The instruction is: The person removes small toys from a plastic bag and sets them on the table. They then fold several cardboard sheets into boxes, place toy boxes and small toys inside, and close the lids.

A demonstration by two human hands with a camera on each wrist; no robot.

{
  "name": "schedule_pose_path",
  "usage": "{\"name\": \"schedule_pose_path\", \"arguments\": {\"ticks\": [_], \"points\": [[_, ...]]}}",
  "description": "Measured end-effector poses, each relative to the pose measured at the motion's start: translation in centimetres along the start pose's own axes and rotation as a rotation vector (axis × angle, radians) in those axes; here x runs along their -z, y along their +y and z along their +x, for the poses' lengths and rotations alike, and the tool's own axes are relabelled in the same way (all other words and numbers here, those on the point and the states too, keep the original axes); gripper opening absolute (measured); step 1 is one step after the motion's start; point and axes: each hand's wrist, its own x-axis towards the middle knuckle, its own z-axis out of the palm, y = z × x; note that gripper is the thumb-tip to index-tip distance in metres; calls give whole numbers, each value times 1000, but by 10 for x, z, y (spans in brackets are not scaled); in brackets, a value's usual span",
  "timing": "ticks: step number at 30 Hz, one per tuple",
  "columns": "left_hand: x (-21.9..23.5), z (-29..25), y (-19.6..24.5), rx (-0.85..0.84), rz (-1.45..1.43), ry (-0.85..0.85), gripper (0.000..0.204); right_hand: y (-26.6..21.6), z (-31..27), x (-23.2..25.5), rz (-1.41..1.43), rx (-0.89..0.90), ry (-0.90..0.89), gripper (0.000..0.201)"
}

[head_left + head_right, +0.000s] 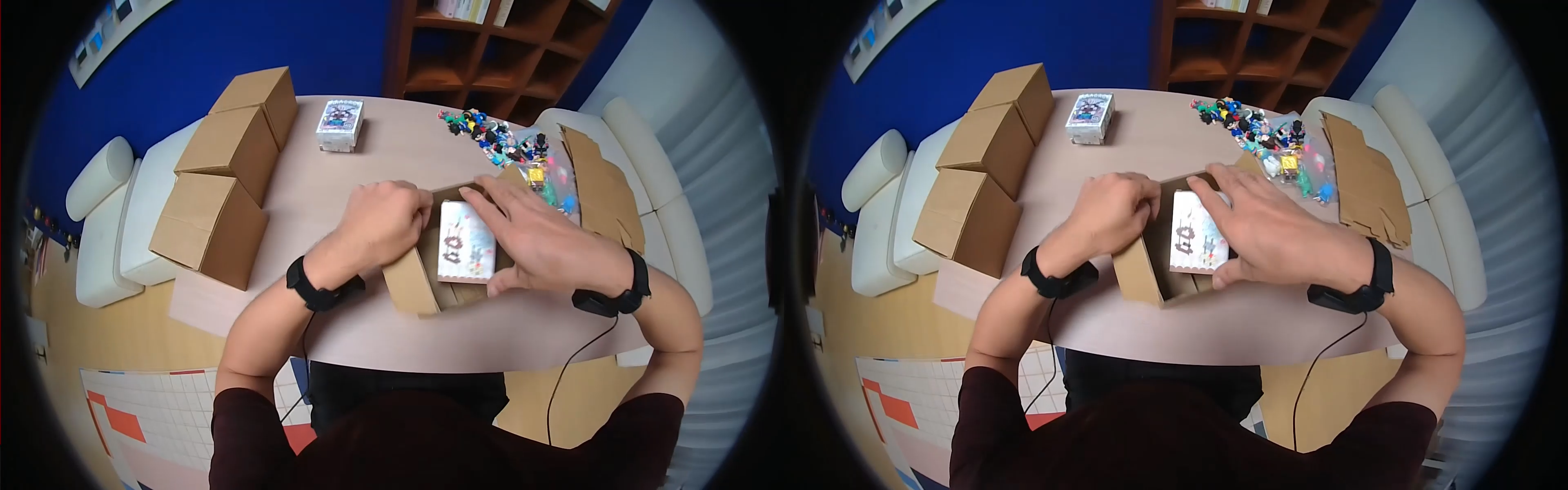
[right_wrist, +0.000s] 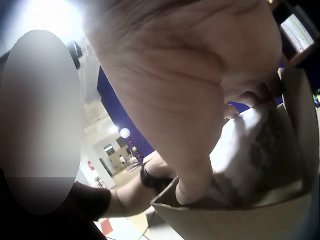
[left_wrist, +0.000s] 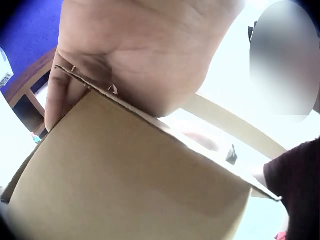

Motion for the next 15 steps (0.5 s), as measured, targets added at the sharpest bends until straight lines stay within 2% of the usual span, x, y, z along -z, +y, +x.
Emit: {"name": "schedule_pose_path", "arguments": {"ticks": [1,2,5,6,9,11,12,15], "points": [[1,4,-1,6,-7,41,16,5,-1,1,-16,35,49,102],[5,10,-1,58,-17,6,16,3,-1,12,41,24,91,89],[-3,15,-9,101,-464,162,22,32,-11,14,-77,-62,379,75],[0,11,-12,144,-462,200,28,44,-13,11,-8,-139,465,61],[-13,-4,-55,220,-670,498,26,82,-18,6,712,-506,297,51],[6,-21,-56,558,-1037,414,29,97,-19,-20,987,-571,269,50],[10,-31,-62,653,-1051,245,36,103,-19,-32,1126,-597,250,50],[-2,-45,-46,590,-1068,-55,46,89,-10,-53,1353,-570,182,52]]}}
